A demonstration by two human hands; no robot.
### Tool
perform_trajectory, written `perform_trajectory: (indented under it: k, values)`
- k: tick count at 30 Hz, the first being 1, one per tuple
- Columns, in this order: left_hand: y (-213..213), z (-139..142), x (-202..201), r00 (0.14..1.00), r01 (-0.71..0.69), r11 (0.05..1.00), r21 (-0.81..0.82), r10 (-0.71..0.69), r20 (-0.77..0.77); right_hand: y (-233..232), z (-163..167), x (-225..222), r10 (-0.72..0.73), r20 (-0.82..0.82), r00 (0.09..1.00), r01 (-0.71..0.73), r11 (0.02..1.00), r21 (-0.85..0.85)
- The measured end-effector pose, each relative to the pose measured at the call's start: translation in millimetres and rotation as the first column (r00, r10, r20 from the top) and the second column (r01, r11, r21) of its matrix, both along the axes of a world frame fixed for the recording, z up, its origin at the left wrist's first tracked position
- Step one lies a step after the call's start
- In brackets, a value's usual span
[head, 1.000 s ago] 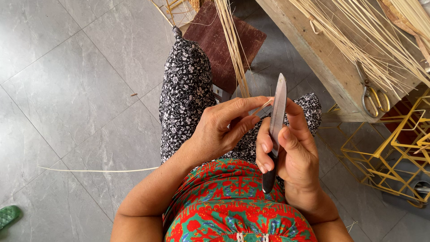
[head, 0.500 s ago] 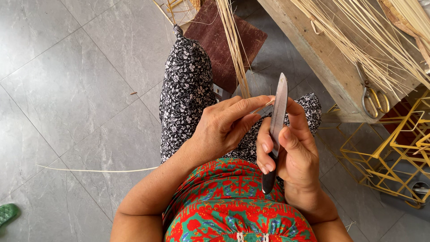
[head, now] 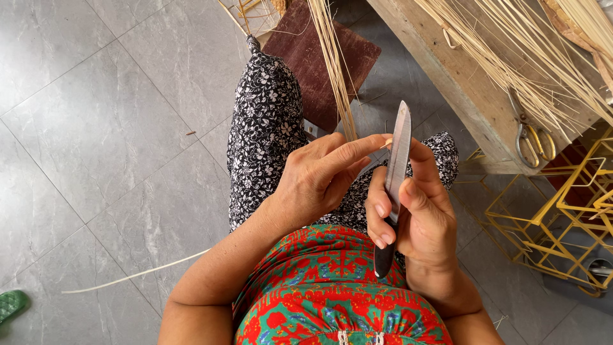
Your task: The person sits on the floor and uses a knife to shave thin strips from bamboo rods. They repeatedly pull a strip from a bundle, shave it along its length, and place the finished piece back on the table.
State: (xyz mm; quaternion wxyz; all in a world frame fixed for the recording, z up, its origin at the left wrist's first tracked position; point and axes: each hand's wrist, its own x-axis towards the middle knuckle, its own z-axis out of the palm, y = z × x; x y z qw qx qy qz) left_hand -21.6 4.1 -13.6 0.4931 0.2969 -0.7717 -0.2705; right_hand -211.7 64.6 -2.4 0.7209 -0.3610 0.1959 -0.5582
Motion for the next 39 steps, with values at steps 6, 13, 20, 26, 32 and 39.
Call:
perform_trajectory:
  k: [6, 13, 20, 26, 32, 39]
  values:
    - [0.3, 0.7, 0.5, 1.0, -0.006, 1.0, 0.002, 0.006, 0.024, -2.2, 0.8, -1.4, 0.01, -0.007, 1.0, -0.01, 1.0, -0.011]
    - [-0.9, 1.2, 0.0, 0.999, -0.027, 0.999, -0.018, 0.027, 0.039, -2.5, 1.1, -2.5, 0.012, 0.003, 1.0, -0.012, 1.0, 0.013]
    - [-2.1, 0.9, 0.6, 0.998, -0.029, 0.999, -0.045, 0.032, 0.049, -5.2, 0.7, -3.3, 0.019, 0.004, 1.0, -0.019, 1.0, 0.005]
    - [-2.0, -1.5, -0.4, 0.996, -0.05, 0.997, -0.064, 0.054, 0.067, -5.4, 1.0, -4.0, 0.012, -0.013, 1.0, -0.012, 1.0, -0.004]
    - [-3.9, -3.2, -1.0, 0.997, -0.065, 0.994, -0.089, 0.068, 0.03, -4.3, 0.6, -2.6, 0.017, -0.034, 0.999, -0.017, 1.0, 0.005]
    - [-2.2, -3.1, -0.6, 0.996, -0.074, 0.991, -0.115, 0.079, 0.04, -4.7, -0.1, -1.5, 0.022, -0.003, 1.0, -0.021, 0.999, 0.04]
